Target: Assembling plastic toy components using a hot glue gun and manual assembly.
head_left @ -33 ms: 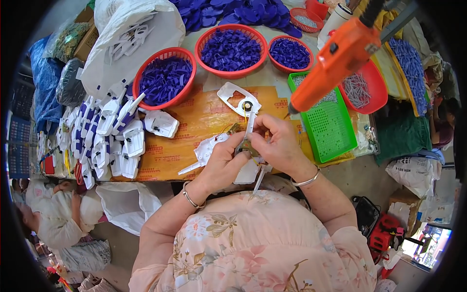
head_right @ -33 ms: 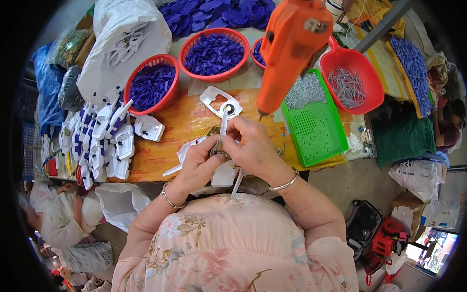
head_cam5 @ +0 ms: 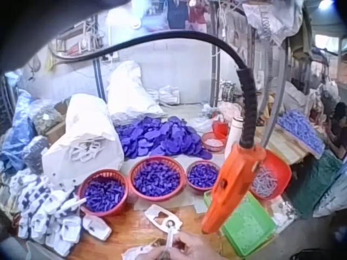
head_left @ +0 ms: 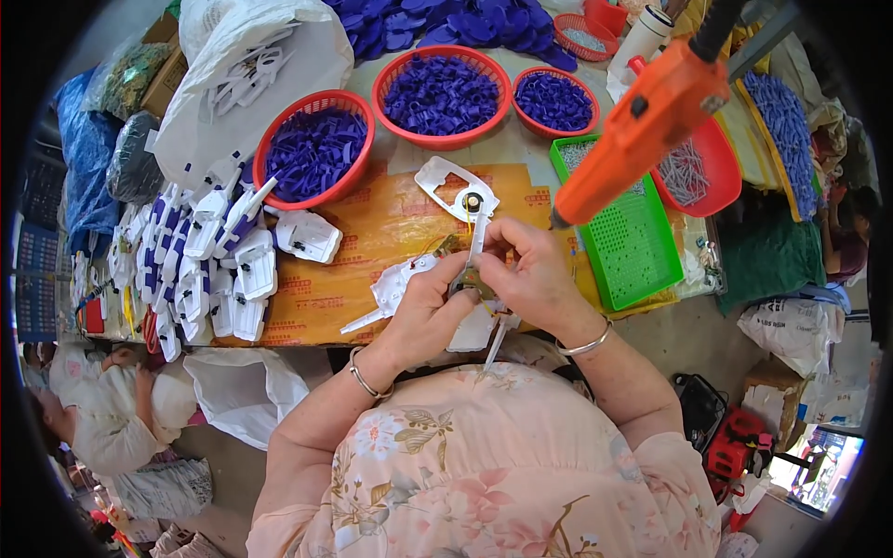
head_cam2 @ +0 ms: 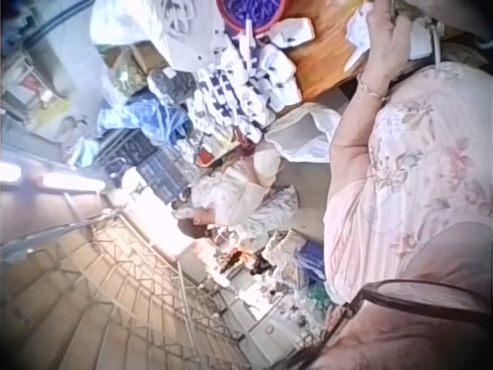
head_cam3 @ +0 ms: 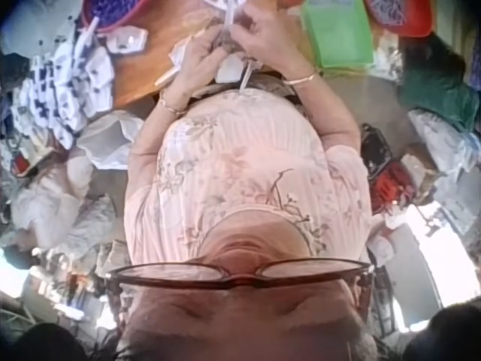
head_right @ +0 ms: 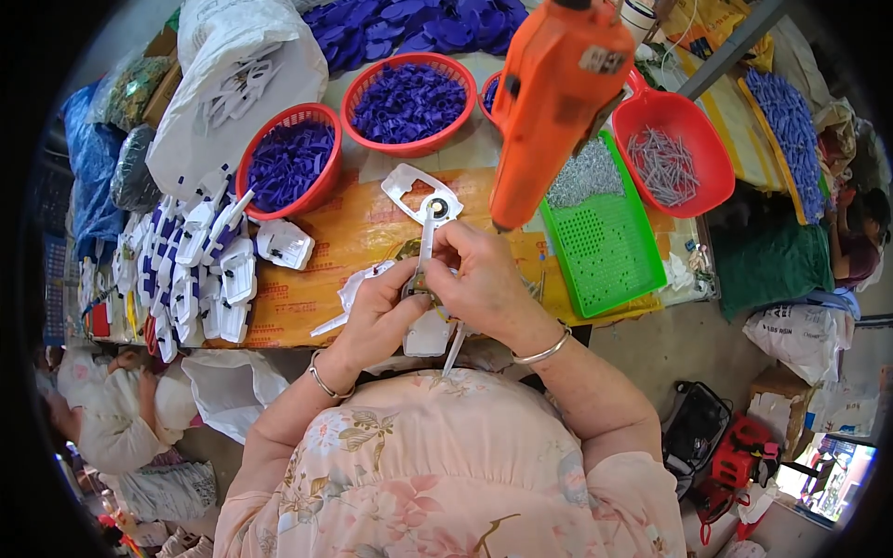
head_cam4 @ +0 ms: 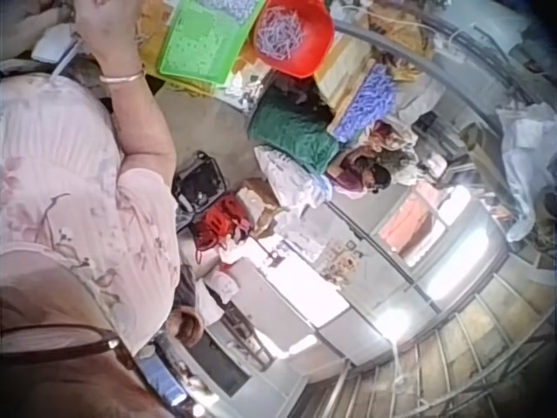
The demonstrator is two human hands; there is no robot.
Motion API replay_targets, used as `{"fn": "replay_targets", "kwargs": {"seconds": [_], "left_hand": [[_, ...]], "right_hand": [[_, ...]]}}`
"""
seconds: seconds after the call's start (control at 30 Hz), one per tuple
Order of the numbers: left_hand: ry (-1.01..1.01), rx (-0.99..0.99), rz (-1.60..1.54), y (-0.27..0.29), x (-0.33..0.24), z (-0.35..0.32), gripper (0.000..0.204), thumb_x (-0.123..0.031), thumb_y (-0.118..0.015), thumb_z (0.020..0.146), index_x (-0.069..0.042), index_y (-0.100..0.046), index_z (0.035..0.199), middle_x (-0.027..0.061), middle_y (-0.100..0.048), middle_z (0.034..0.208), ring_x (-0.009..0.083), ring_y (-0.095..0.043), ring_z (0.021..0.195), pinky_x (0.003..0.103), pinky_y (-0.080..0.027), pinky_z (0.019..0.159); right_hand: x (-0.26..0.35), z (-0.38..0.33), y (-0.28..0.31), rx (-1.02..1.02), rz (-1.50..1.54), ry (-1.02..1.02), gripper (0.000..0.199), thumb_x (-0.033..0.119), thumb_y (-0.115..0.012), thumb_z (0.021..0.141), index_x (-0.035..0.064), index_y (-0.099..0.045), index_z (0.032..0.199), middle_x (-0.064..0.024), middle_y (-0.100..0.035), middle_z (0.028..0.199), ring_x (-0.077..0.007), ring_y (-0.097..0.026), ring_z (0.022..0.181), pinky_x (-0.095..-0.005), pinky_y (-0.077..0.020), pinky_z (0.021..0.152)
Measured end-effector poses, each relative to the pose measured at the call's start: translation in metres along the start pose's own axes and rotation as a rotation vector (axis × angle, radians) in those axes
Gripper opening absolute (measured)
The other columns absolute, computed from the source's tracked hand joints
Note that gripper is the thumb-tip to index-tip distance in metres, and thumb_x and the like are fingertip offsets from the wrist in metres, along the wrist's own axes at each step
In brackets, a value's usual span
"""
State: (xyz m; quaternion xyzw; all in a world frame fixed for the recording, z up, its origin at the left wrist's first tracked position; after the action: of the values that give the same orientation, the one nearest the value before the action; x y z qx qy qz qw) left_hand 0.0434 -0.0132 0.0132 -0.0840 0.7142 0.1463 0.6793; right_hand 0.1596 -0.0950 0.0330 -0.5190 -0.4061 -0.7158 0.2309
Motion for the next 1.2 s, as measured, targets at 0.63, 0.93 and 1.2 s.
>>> {"fn": "replay_targets", "kwargs": {"seconds": [0.63,0.93,1.2], "left_hand": [[0.237,0.004,-0.473,-0.001,0.023,0.003,0.037,0.000,-0.050,0.080,0.004,-0.053,0.117,0.0049,-0.062,0.100,0.0088,-0.057,0.086,0.025,-0.048,0.075],[0.076,-0.026,-0.175,0.000,0.003,0.006,0.040,0.002,-0.051,0.079,0.004,-0.054,0.118,0.0044,-0.062,0.100,0.0066,-0.054,0.089,0.022,-0.045,0.077],[0.201,-0.113,-0.392,0.020,0.018,0.008,0.038,0.004,-0.043,0.079,0.007,-0.053,0.116,0.0149,-0.064,0.103,0.0223,-0.065,0.094,0.034,-0.053,0.083]], "right_hand": [[-0.023,0.013,-0.004,0.173,0.204,-0.190,0.011,0.008,-0.062,0.080,-0.0017,-0.058,0.077,0.0002,-0.056,0.066,-0.0040,-0.049,0.059,-0.0225,-0.0395,0.051],[-0.020,0.014,-0.002,0.179,0.101,-0.183,0.011,0.007,-0.066,0.080,0.0008,-0.057,0.080,0.0012,-0.057,0.072,-0.0030,-0.050,0.063,-0.0204,-0.0400,0.052],[0.003,-0.010,0.051,-0.025,-0.181,0.122,0.017,0.009,-0.064,0.077,-0.0020,-0.058,0.090,-0.0111,-0.058,0.078,-0.0204,-0.055,0.066,-0.0289,-0.0442,0.060]]}}
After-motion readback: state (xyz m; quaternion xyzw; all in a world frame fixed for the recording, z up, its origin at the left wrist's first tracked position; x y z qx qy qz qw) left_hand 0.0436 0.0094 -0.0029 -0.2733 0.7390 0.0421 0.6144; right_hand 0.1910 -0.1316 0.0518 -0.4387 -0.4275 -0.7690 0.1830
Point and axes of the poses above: each hand's wrist, its own z-axis towards the middle knuckle, its own y-axis out of the back of the hand, x = y × z, the point moved 4 cm from there along z, towards the middle knuckle
